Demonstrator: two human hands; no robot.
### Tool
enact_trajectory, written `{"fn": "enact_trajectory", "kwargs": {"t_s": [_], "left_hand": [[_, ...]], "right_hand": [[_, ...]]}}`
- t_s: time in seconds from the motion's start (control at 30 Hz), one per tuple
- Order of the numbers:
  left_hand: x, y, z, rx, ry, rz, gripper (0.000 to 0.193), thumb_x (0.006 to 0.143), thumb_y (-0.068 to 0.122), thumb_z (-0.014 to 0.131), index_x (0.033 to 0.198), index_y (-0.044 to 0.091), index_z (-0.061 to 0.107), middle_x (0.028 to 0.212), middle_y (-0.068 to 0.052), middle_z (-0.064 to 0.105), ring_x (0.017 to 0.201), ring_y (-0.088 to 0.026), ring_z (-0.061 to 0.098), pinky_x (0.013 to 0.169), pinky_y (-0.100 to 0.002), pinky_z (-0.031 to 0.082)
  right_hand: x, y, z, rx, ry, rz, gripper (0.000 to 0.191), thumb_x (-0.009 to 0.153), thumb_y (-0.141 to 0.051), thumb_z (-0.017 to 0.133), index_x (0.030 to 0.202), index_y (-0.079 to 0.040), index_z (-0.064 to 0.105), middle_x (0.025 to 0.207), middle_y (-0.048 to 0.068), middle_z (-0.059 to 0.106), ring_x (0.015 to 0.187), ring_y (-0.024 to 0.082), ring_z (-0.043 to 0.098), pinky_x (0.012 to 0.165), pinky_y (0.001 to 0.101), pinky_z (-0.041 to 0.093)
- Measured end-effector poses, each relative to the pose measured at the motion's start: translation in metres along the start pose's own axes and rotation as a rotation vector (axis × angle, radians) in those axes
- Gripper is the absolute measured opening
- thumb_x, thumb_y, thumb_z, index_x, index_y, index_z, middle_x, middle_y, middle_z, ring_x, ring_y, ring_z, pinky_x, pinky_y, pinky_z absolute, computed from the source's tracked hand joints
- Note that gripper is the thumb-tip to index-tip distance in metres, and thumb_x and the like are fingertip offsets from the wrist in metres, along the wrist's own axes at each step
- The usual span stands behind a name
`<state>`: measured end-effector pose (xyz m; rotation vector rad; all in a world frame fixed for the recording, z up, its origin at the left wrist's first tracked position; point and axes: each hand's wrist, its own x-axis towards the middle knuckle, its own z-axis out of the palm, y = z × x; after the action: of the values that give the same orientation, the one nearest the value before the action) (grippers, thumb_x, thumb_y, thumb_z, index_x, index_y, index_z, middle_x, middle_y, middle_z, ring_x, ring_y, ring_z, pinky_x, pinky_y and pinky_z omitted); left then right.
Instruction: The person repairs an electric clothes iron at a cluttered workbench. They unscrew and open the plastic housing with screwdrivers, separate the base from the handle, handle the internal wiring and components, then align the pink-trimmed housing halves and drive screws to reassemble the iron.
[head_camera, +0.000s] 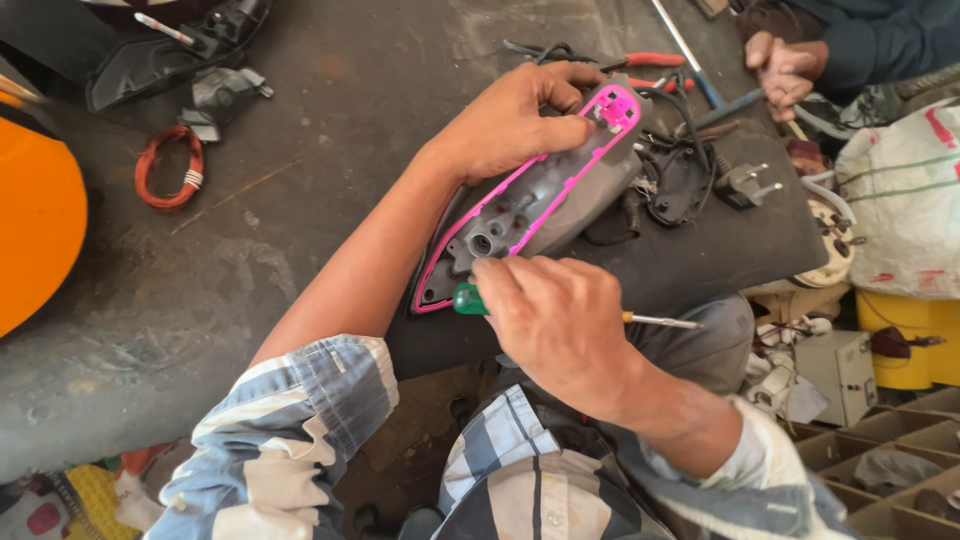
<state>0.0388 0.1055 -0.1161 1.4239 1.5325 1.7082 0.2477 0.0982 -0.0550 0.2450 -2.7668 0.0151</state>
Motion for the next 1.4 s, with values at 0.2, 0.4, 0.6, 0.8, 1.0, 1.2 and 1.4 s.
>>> {"fn": "enact_trajectory", "kwargs": {"t_s": [0.2, 0.4, 0.6, 0.8, 1.0, 1.2, 1.4], "left_hand": [[-0.001, 0.004, -0.004, -0.023, -0.026, 0.047, 0.036, 0.077, 0.032, 0.068, 0.082, -0.003, 0.075, 0.143, -0.015, 0.062, 0.115, -0.025, 0.065, 0.096, -0.033, 0.050], [-0.003, 0.003, -0.003, -0.067, -0.022, -0.038, 0.035, 0.073, 0.031, 0.068, 0.072, -0.005, 0.068, 0.143, -0.014, 0.065, 0.104, -0.024, 0.069, 0.090, -0.035, 0.053], [-0.002, 0.001, -0.003, -0.054, -0.020, 0.022, 0.034, 0.077, 0.030, 0.070, 0.075, -0.004, 0.072, 0.144, -0.017, 0.063, 0.113, -0.023, 0.069, 0.097, -0.033, 0.053], [-0.001, -0.003, -0.005, -0.040, -0.028, 0.052, 0.035, 0.078, 0.031, 0.071, 0.077, -0.004, 0.073, 0.145, -0.019, 0.060, 0.113, -0.024, 0.069, 0.098, -0.033, 0.053], [-0.003, -0.003, -0.004, -0.034, -0.001, 0.022, 0.035, 0.079, 0.032, 0.072, 0.077, -0.003, 0.074, 0.147, -0.021, 0.057, 0.118, -0.023, 0.067, 0.098, -0.034, 0.052], [-0.002, -0.004, -0.005, -0.040, -0.028, 0.055, 0.037, 0.081, 0.033, 0.072, 0.076, -0.003, 0.074, 0.147, -0.019, 0.059, 0.117, -0.024, 0.067, 0.100, -0.035, 0.052], [-0.003, -0.005, -0.005, -0.047, -0.030, 0.023, 0.036, 0.078, 0.033, 0.070, 0.077, -0.003, 0.073, 0.146, -0.017, 0.061, 0.108, -0.023, 0.069, 0.093, -0.034, 0.054]], "right_hand": [[0.002, 0.021, -0.014, 0.540, 0.046, 0.125, 0.023, 0.086, -0.024, 0.082, 0.096, -0.013, 0.064, 0.096, 0.010, 0.072, 0.071, 0.019, 0.071, 0.057, 0.0317, 0.051], [-0.005, 0.051, -0.027, 1.416, 0.600, 0.114, 0.052, 0.114, -0.057, 0.042, 0.094, -0.009, 0.048, 0.079, 0.000, 0.053, 0.049, 0.011, 0.040, 0.049, 0.0279, 0.036], [0.019, 0.046, -0.003, 1.406, 0.844, -0.022, 0.043, 0.111, -0.053, 0.036, 0.105, -0.011, 0.043, 0.085, 0.003, 0.041, 0.045, 0.009, 0.029, 0.044, 0.0268, 0.030], [0.034, 0.043, 0.013, 1.344, 0.751, -0.097, 0.041, 0.112, -0.057, 0.034, 0.123, -0.018, 0.043, 0.084, 0.007, 0.047, 0.042, 0.013, 0.037, 0.043, 0.0306, 0.036], [0.029, 0.041, 0.013, 1.306, 0.770, -0.048, 0.038, 0.113, -0.054, 0.036, 0.132, -0.021, 0.040, 0.086, 0.010, 0.046, 0.043, 0.015, 0.036, 0.043, 0.0316, 0.037], [0.037, 0.038, 0.016, 1.314, 0.750, -0.141, 0.037, 0.112, -0.052, 0.037, 0.136, -0.024, 0.042, 0.082, 0.011, 0.050, 0.044, 0.016, 0.038, 0.042, 0.0334, 0.041], [0.030, 0.036, 0.015, 1.281, 0.781, -0.076, 0.038, 0.111, -0.055, 0.037, 0.135, -0.026, 0.043, 0.084, 0.011, 0.048, 0.043, 0.016, 0.040, 0.041, 0.0316, 0.039]]}}
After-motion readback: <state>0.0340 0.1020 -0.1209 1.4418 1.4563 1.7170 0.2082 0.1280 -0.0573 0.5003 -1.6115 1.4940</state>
